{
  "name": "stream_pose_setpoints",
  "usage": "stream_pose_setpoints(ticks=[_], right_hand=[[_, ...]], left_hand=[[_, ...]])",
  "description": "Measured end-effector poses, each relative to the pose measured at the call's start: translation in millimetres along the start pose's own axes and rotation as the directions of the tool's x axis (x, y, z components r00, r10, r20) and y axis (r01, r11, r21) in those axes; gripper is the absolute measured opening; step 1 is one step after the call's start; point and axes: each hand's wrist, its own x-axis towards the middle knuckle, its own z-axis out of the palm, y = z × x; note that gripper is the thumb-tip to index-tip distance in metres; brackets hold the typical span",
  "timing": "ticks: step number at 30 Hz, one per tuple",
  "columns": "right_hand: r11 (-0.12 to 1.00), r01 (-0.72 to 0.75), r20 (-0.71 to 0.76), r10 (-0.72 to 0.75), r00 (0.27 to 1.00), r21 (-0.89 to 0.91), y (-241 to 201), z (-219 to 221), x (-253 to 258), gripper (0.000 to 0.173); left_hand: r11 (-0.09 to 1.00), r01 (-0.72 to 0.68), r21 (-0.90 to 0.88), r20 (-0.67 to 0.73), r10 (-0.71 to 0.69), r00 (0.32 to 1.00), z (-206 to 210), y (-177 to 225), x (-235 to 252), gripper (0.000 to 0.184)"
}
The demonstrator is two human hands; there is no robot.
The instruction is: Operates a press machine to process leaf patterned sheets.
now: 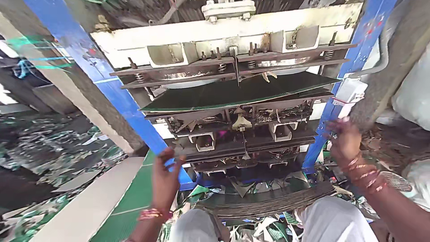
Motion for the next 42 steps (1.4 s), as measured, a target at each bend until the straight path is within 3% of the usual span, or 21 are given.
stream_pose_setpoints(ticks=[3, 5, 7, 9, 10, 11, 12, 14, 17, 19, 22, 27, 31, 34, 37, 42], right_hand=[[0.962, -0.226, 0.277, 0.261, 0.925, -0.150, 41, 6, -63, 0.031], [0.898, -0.263, 0.502, 0.419, 0.756, -0.353, 66, 12, -95, 0.027], [0.825, -0.092, 0.723, 0.537, 0.435, -0.558, 91, 14, -111, 0.027], [0.746, 0.253, 0.783, 0.615, 0.093, -0.616, 118, 17, -118, 0.037], [0.678, 0.406, 0.743, 0.669, 0.003, -0.612, 133, 19, -123, 0.045], [0.593, 0.529, 0.693, 0.721, -0.014, -0.607, 150, 19, -129, 0.050], [0.498, 0.607, 0.633, 0.774, 0.011, -0.619, 165, 19, -136, 0.054], [0.320, 0.709, 0.532, 0.842, 0.092, -0.629, 182, 19, -153, 0.061], [0.234, 0.814, 0.540, 0.834, 0.113, -0.531, 199, 21, -177, 0.059], [0.248, 0.820, 0.571, 0.813, 0.113, -0.516, 207, 23, -183, 0.060], [0.235, 0.808, 0.543, 0.831, 0.121, -0.540, 201, 33, -178, 0.055], [0.249, 0.793, 0.518, 0.850, 0.097, -0.556, 190, 35, -158, 0.059], [0.230, 0.770, 0.536, 0.827, 0.167, -0.595, 188, 32, -147, 0.060], [0.210, 0.742, 0.481, 0.860, 0.169, -0.636, 167, 36, -144, 0.055], [0.275, 0.709, 0.559, 0.805, 0.199, -0.649, 168, 29, -136, 0.050], [0.391, 0.623, 0.679, 0.657, 0.327, -0.678, 172, 22, -128, 0.055]], left_hand=[[0.997, 0.047, 0.066, 0.298, -0.065, 0.952, 45, -4, -61, 0.055], [0.994, 0.040, 0.105, 0.499, -0.087, 0.862, 73, -8, -85, 0.048], [0.988, 0.037, 0.147, 0.692, -0.130, 0.710, 97, -10, -95, 0.045], [0.979, 0.027, 0.200, 0.834, -0.184, 0.519, 120, -17, -97, 0.049], [0.970, -0.006, 0.243, 0.884, -0.218, 0.413, 130, -22, -98, 0.051], [0.954, -0.056, 0.295, 0.913, -0.264, 0.310, 140, -28, -99, 0.055], [0.928, -0.125, 0.352, 0.920, -0.318, 0.231, 149, -34, -101, 0.057], [0.850, -0.256, 0.461, 0.888, -0.438, 0.141, 162, -42, -111, 0.065], [0.694, -0.427, 0.580, 0.781, -0.622, 0.049, 182, -85, -146, 0.100], [0.640, -0.460, 0.616, 0.741, -0.669, 0.060, 192, -95, -162, 0.104], [0.624, -0.455, 0.636, 0.738, -0.664, 0.120, 199, -87, -161, 0.079], [0.607, -0.458, 0.650, 0.716, -0.691, 0.099, 197, -75, -151, 0.081], [0.643, -0.456, 0.615, 0.762, -0.633, 0.134, 191, -66, -140, 0.058], [0.656, -0.480, 0.582, 0.792, -0.591, 0.153, 182, -60, -134, 0.042], [0.720, -0.439, 0.538, 0.834, -0.530, 0.153, 169, -67, -128, 0.041], [0.801, -0.292, 0.522, 0.850, -0.518, 0.099, 147, -73, -120, 0.052]])
